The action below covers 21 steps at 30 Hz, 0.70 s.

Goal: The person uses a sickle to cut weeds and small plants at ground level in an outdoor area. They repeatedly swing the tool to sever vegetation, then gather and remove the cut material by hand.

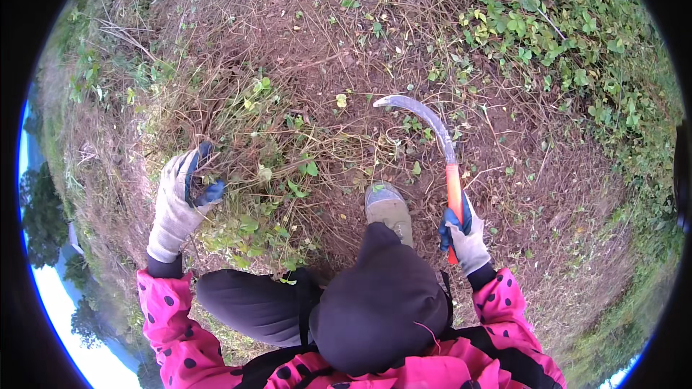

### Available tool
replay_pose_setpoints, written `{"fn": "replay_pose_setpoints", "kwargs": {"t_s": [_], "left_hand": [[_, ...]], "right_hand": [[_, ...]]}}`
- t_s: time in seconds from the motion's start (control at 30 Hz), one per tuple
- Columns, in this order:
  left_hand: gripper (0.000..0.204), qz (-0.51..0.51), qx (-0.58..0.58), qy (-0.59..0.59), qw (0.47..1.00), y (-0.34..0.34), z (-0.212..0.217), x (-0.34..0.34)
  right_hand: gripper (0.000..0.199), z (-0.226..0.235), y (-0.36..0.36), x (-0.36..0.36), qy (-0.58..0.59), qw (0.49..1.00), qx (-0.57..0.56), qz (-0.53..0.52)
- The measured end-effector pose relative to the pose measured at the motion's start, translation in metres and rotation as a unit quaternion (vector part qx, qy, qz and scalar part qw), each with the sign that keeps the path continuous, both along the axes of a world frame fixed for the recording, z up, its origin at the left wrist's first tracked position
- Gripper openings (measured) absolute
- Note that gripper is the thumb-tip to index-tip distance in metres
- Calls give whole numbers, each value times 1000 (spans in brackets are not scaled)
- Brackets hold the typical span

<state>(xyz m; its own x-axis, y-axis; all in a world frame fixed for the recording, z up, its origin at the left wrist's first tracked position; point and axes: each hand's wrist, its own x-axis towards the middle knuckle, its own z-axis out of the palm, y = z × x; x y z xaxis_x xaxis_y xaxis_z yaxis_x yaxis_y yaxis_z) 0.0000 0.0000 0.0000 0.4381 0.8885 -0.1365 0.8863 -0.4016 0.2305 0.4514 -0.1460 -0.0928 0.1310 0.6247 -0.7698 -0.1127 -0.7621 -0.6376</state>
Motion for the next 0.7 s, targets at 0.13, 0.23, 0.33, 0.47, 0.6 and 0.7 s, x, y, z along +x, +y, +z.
{"fn": "replay_pose_setpoints", "kwargs": {"t_s": [0.13, 0.23, 0.33, 0.47, 0.6, 0.7], "left_hand": [[80, -46, 98, 5, 994, 19, 52, 114], [86, -152, -30, 28, 987, 11, 33, 187], [94, -254, -28, 114, 960, -5, -78, 217], [86, -139, -203, 363, 899, 34, -139, 213], [46, -148, -84, 307, 936, 32, -167, 206], [36, -169, -122, 256, 944, 41, -166, 192]], "right_hand": [[61, -14, 4, 4, 28, 999, 8, 33], [59, -24, 3, -12, 30, 994, 13, 101], [59, -23, 3, -21, 75, 991, 8, 108], [57, -8, -17, -2, 66, 994, -21, 81], [58, -10, -13, -7, 67, 998, 13, 0], [58, -17, 14, -19, 80, 996, 2, 30]]}}
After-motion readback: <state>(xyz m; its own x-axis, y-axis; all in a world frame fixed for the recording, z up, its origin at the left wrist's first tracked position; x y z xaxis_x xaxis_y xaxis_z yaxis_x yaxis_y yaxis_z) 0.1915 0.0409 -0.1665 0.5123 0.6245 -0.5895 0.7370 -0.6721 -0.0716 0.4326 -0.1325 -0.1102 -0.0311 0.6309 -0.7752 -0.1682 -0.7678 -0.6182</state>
